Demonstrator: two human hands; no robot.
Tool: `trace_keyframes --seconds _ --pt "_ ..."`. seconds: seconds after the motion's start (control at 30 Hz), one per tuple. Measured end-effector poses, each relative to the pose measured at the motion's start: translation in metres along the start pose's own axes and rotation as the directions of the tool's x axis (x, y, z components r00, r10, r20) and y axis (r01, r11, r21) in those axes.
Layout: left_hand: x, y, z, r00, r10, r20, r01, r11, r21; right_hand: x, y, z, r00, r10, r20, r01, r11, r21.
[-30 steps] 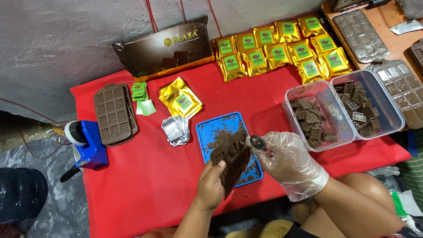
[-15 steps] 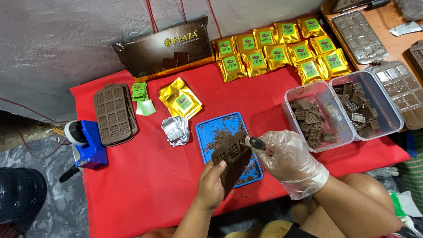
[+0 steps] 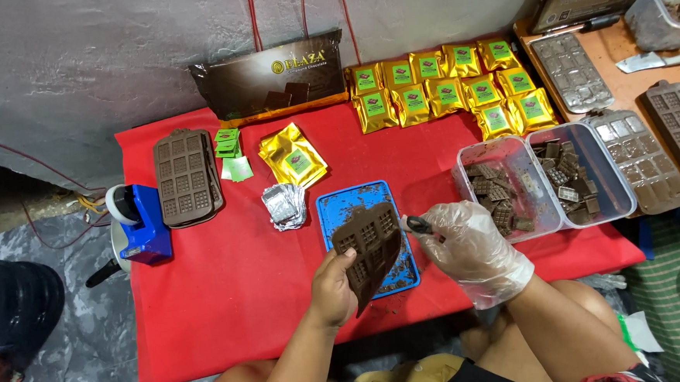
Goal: Breaking a large chocolate bar into smaller individual segments using hands and a small spatula.
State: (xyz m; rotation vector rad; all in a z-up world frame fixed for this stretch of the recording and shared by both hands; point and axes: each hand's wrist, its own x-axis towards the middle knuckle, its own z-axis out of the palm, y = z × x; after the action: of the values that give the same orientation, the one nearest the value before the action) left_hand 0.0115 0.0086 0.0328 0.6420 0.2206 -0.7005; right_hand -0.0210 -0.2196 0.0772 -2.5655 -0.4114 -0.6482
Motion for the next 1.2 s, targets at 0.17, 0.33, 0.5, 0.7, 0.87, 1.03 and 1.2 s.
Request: trace_keyframes --seconds 0.17,0.33,0.5,0.7,0.87,1.03,1.2 --pt "0.007 -0.005 -0.025 0.986 0.048 0.158 -0.107 0.917 0.385 0.016 -0.015 -0.012 0.999 -0.030 0.030 0.033 0.993 -0.111" --pt "0.006 -0.001 -0.020 0.944 0.135 0.300 -0.279 0.812 0.513 0.020 -0.024 -0.014 0.992 -0.006 0.130 0.030 0.982 -0.186" --pt "0.004 0.003 -0.015 0.840 0.262 0.475 -0.447 0.831 0.332 0.026 -0.034 -0.021 0.973 0.077 0.219 -0.018 0.966 -0.259" --pt "0.003 -0.001 -0.017 0.868 0.274 0.415 -0.424 0.843 0.331 0.033 -0.028 -0.025 0.982 0.033 0.184 0.005 0.980 -0.201" --pt "-0.008 0.006 -0.004 0.905 0.313 0.289 -0.387 0.887 0.250 0.017 -0.016 -0.012 0.974 0.187 0.131 -0.188 0.982 0.000" --pt "0.004 0.005 -0.021 0.908 0.408 0.100 -0.411 0.814 0.411 0.016 -0.021 -0.006 0.858 0.497 0.128 -0.512 0.849 0.132" --pt "0.032 -0.003 -0.054 0.865 0.491 0.104 -0.501 0.834 0.233 0.004 -0.022 0.019 0.335 0.813 0.476 -0.938 0.335 0.088"
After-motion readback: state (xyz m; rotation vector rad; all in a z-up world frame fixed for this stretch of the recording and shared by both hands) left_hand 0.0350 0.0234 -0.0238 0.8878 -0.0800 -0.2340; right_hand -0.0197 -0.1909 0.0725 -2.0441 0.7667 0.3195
